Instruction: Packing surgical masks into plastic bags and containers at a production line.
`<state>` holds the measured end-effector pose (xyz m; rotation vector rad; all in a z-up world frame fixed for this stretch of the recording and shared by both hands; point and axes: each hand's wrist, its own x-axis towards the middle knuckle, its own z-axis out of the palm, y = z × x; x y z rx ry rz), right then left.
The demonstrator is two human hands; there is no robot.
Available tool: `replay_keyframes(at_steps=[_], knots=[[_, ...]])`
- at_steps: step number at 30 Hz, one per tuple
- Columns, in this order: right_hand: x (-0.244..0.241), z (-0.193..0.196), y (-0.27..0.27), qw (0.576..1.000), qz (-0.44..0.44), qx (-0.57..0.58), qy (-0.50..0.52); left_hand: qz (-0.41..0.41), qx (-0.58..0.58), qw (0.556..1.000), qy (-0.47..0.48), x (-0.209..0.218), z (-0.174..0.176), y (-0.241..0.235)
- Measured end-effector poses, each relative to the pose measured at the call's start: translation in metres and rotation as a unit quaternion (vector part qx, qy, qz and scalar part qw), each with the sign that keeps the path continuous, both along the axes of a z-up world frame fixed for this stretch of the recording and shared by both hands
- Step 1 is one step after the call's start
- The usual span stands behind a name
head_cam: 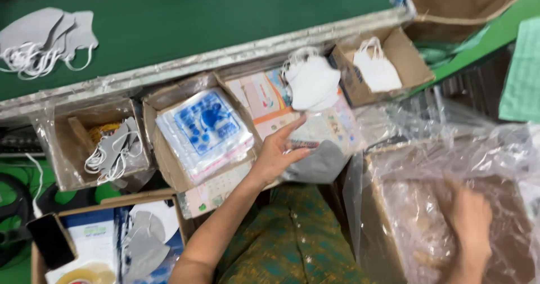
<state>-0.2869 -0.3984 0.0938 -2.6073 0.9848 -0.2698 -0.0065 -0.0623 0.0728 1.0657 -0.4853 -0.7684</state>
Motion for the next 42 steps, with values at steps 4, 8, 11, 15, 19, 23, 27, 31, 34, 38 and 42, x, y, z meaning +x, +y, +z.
replay_keyframes(at_steps=[4,8,11,15,19,23,27,31,34,38,42], knots=[[0.091,0.038,0.082,0.889,0.184,0.36,-0.214,-0.047,0.021,0.998,-0.037,-0.004,0.009,-0.009],[0.119,-0.01,0.081,0.852,0.238,0.442,-0.145,-0.052,0.03,0.998,-0.021,-0.007,0.013,0.008],[0.134,-0.012,0.082,0.865,0.228,0.439,-0.082,-0.068,-0.034,0.997,0.032,0.014,0.005,0.026],[0.136,-0.011,0.069,0.853,0.27,0.439,-0.081,-0.115,-0.056,0.979,0.159,0.03,-0.018,0.042],[0.155,-0.006,0.066,0.804,0.364,0.448,-0.142,-0.089,-0.225,0.947,0.211,0.044,-0.112,0.031],[0.207,-0.023,0.073,0.731,0.397,0.516,-0.202,-0.028,-0.289,0.934,0.208,0.072,-0.072,0.024],[0.283,-0.051,0.076,0.773,0.311,0.497,-0.24,0.077,-0.077,0.994,0.031,0.138,-0.055,0.026],[0.348,-0.025,0.075,0.756,0.176,0.489,-0.398,0.326,0.124,0.879,-0.325,0.244,-0.007,0.067],[0.368,0.026,0.072,0.757,0.057,0.48,-0.44,0.445,0.514,0.585,-0.443,0.31,0.026,0.12],[0.359,-0.017,0.022,0.794,0.111,0.466,-0.374,0.452,0.622,0.522,-0.37,0.37,0.012,0.167],[0.331,-0.057,0.022,0.872,0.159,0.323,-0.331,0.366,0.717,0.569,-0.167,0.389,0.008,0.176]])
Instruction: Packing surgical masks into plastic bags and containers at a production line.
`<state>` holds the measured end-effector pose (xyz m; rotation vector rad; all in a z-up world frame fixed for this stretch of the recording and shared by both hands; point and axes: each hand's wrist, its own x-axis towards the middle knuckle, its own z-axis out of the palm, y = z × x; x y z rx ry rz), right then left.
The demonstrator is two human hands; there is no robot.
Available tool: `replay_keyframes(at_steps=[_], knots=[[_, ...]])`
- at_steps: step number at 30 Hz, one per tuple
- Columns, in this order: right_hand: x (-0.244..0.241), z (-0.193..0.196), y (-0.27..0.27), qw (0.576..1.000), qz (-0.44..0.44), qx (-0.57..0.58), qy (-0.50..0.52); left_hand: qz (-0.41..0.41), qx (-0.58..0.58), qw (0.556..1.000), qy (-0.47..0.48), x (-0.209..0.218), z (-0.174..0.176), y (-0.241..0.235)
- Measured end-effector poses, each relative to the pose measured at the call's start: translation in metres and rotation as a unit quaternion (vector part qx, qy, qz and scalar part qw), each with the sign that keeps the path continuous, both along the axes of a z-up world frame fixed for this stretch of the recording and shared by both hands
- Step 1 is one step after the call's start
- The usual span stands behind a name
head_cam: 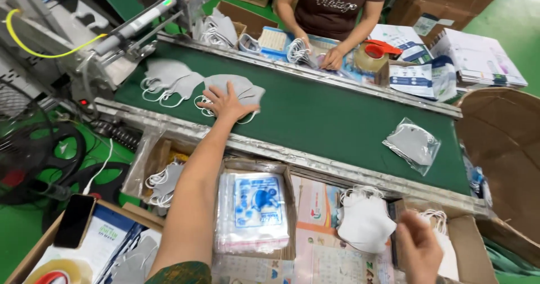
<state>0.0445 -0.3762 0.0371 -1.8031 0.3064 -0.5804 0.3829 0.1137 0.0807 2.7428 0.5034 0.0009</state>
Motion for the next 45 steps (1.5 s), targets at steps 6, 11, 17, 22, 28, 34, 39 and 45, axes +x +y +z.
replay_keyframes(at_steps=[6,11,17,22,28,34,39,45], knots=[[-0.018,0.02,0.073,0.998,0.036,-0.033,0.035,-0.143,0.124,0.973,-0.132,0.032,-0.098,0.003],[-0.008,0.061,0.123,0.991,0.118,-0.042,-0.038,-0.284,-0.348,0.872,-0.194,-0.112,-0.029,-0.054],[0.005,0.103,0.151,0.964,0.25,-0.055,-0.067,-0.357,-0.636,0.681,0.07,-0.278,-0.035,-0.099],[-0.067,0.043,0.099,0.923,0.347,0.153,0.067,-0.354,-0.712,0.603,0.06,-0.339,-0.07,-0.085],[-0.108,0.056,0.1,0.983,0.092,0.012,0.159,-0.116,-0.802,0.578,0.094,-0.398,-0.101,-0.123],[-0.121,0.005,0.15,0.957,-0.01,0.284,-0.055,-0.309,-0.8,0.506,0.091,-0.42,-0.076,-0.177],[-0.133,0.012,0.146,0.999,-0.017,0.048,0.002,-0.316,-0.633,0.703,-0.074,-0.416,-0.121,-0.164],[-0.131,-0.016,0.121,0.962,0.076,-0.263,0.009,-0.434,-0.578,0.689,-0.054,-0.407,-0.062,-0.15]])
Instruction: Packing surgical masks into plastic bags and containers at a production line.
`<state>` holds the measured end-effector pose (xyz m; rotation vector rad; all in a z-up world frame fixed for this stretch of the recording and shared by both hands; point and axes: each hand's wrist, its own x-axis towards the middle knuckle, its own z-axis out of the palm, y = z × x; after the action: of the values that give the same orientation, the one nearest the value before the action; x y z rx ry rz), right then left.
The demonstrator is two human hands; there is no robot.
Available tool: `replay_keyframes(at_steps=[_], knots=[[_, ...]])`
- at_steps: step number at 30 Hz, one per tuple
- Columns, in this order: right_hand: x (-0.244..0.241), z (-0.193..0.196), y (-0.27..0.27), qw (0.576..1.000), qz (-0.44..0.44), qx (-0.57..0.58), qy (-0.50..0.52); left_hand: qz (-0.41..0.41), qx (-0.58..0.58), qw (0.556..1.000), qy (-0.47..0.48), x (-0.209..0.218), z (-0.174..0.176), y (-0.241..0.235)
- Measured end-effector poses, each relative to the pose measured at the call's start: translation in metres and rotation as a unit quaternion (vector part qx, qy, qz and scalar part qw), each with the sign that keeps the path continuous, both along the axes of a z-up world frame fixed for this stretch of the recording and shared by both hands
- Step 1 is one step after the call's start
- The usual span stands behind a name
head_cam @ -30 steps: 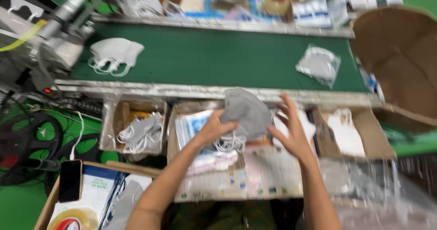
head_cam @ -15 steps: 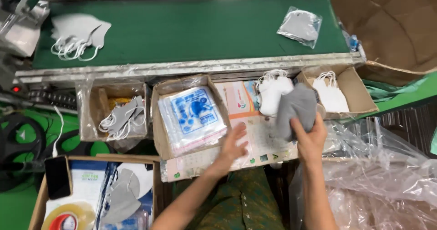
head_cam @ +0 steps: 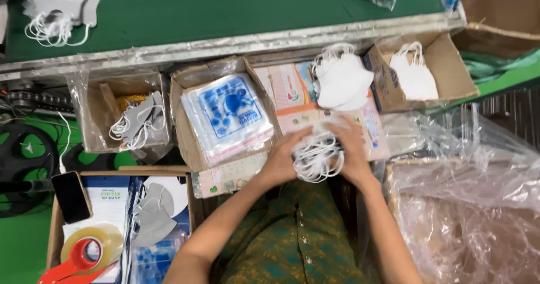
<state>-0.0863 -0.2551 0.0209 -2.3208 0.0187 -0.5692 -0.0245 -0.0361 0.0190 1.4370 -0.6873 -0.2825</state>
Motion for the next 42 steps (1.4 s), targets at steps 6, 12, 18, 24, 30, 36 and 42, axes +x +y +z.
replay_keyframes(at_steps=[6,12,18,24,30,36,42], knots=[[0.004,-0.043,-0.001,0.97,0.118,0.156,0.146,0.072,0.139,0.98,-0.125,0.001,-0.022,-0.003],[0.011,-0.028,0.015,0.979,0.141,0.059,0.138,0.011,0.243,0.966,-0.086,0.002,-0.017,0.003],[0.017,-0.018,0.026,0.968,0.205,0.06,0.135,-0.097,0.145,0.977,-0.12,0.004,-0.012,0.008],[0.005,-0.056,0.032,0.956,0.218,0.108,0.163,-0.051,0.071,0.992,-0.096,0.02,-0.007,0.027],[-0.001,-0.043,0.027,0.953,0.037,0.249,0.167,0.279,0.287,0.88,-0.255,0.076,-0.049,0.087],[-0.01,-0.024,0.038,0.95,0.0,0.291,0.116,0.267,0.318,0.863,-0.288,0.106,-0.047,0.098],[-0.012,-0.005,0.071,0.933,0.026,0.339,0.121,0.308,0.223,0.887,-0.261,0.087,0.018,0.083]])
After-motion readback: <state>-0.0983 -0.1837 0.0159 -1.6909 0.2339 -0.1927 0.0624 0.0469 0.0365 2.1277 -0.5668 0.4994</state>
